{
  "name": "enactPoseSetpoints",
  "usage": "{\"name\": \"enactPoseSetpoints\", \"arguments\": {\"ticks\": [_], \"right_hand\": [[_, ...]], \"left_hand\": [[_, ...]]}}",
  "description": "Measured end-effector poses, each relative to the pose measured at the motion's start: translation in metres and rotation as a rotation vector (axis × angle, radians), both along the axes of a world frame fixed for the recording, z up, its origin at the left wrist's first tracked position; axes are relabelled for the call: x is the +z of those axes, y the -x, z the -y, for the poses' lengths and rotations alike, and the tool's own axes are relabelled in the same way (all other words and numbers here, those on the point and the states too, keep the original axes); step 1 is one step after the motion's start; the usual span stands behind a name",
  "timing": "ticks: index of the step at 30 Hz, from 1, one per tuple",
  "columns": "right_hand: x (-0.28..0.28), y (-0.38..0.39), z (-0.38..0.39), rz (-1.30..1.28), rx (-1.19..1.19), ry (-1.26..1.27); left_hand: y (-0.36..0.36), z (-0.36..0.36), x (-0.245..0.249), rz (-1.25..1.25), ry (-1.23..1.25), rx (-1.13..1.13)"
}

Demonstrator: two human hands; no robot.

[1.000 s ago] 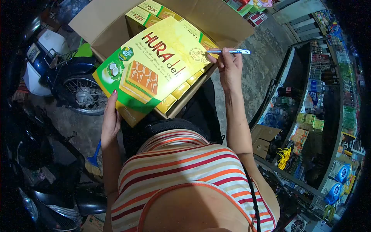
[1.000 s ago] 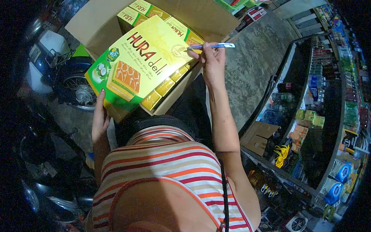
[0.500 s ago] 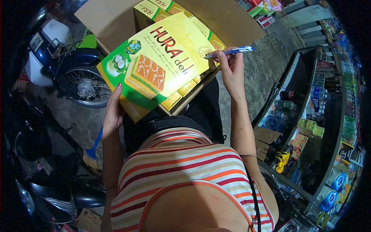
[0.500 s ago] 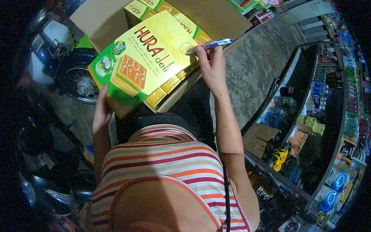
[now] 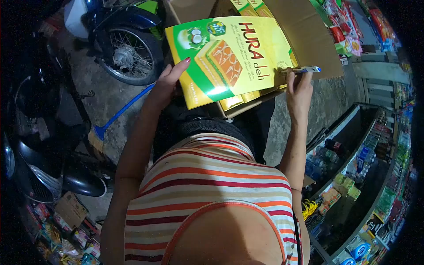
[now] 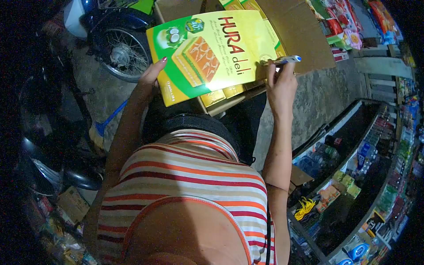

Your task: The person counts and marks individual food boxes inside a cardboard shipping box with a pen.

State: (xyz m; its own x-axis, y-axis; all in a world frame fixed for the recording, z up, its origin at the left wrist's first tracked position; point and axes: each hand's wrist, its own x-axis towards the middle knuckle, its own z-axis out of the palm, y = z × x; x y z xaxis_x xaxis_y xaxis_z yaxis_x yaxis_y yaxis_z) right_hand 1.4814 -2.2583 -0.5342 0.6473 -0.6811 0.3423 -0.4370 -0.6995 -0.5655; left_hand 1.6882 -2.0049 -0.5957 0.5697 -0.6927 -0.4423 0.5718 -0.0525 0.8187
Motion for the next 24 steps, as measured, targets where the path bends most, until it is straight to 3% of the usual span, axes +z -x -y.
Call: {"name": "enactPoseSetpoints", "arguments": {"ticks": [2, 3, 4, 5, 7, 10, 24], "right_hand": [[0.001, 0.001, -0.003, 0.199, -0.001, -0.077], [0.000, -0.002, -0.006, 0.354, 0.017, -0.104], [0.000, -0.003, -0.015, 0.470, 0.038, -0.217], [0.007, -0.006, -0.034, 0.595, 0.090, -0.489], [0.015, -0.010, -0.066, 0.514, 0.223, -0.654], [0.010, -0.014, -0.095, 0.357, 0.283, -0.746], [-0.017, -0.012, -0.092, 0.400, 0.223, -0.636]], "left_hand": [[0.001, -0.003, -0.027, 0.018, 0.033, 0.051], [0.007, 0.005, -0.008, 0.031, 0.053, 0.089], [0.025, 0.009, 0.011, -0.070, -0.008, 0.120], [0.031, 0.013, 0.023, 0.033, -0.033, 0.031], [0.033, 0.018, 0.028, 0.181, -0.148, -0.128], [0.030, 0.026, 0.007, 0.216, -0.206, -0.141], [0.028, 0.023, 0.017, 0.117, -0.115, -0.190]]}}
